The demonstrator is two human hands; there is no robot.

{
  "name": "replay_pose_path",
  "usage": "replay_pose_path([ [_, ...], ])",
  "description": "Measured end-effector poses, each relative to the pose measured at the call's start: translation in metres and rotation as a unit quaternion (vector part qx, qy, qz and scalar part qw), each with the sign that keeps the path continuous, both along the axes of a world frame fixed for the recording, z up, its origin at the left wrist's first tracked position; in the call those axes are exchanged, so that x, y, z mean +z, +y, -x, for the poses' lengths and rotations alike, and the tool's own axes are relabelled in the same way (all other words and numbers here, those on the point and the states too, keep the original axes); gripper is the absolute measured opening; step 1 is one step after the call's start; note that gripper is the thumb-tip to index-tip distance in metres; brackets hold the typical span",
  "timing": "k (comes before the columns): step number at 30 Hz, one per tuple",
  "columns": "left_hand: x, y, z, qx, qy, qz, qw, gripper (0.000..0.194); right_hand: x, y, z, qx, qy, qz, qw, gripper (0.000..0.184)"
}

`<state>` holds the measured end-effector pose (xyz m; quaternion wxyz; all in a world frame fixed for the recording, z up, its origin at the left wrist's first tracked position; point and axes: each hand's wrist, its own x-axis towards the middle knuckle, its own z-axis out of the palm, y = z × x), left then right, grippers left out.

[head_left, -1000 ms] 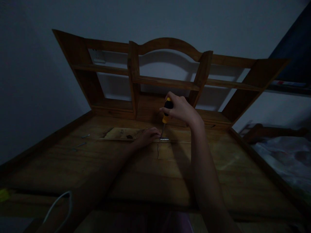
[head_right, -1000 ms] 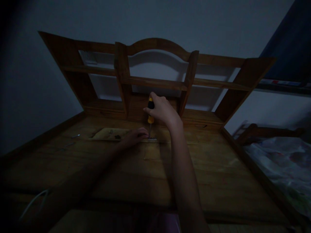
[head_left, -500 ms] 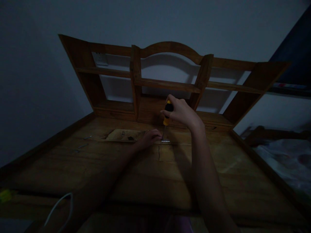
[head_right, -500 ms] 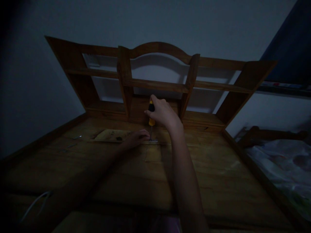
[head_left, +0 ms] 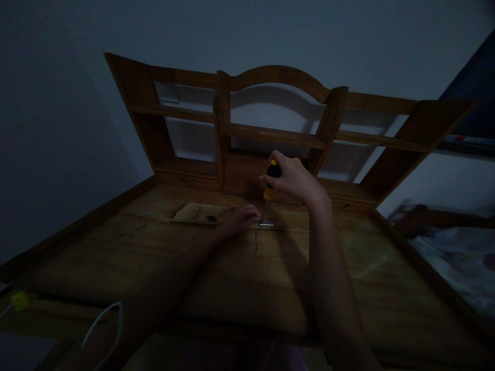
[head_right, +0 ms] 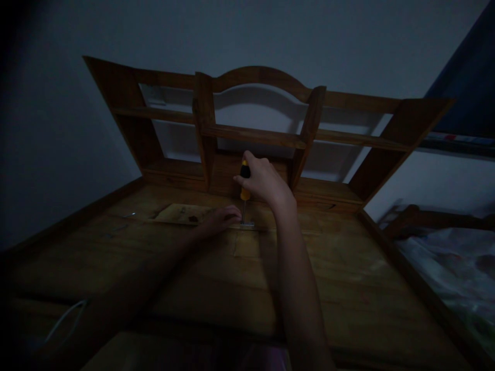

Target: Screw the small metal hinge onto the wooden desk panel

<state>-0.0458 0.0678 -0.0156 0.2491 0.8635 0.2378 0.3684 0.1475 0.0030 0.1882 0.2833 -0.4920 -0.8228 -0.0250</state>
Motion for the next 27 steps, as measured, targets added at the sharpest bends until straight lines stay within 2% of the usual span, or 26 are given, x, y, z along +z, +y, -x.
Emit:
replay_pose_path([
  [8, -0.006, 0.005, 0.0, 0.007, 0.001, -0.003, 1.0, 0.019, -0.003, 0.008, -0.003, -0.018, 0.009, -0.002, 1.0, 0.03],
  [17, 0.002, -0.001, 0.0, 0.013, 0.015, 0.005, 1.0, 0.019, -0.006, 0.012, -0.003, -0.005, 0.04, -0.018, 0.999, 0.029],
  [27, 0.003, -0.001, -0.001, 0.016, 0.013, 0.005, 1.0, 0.018, -0.005, 0.013, -0.002, 0.0, 0.027, -0.017, 1.0, 0.029],
])
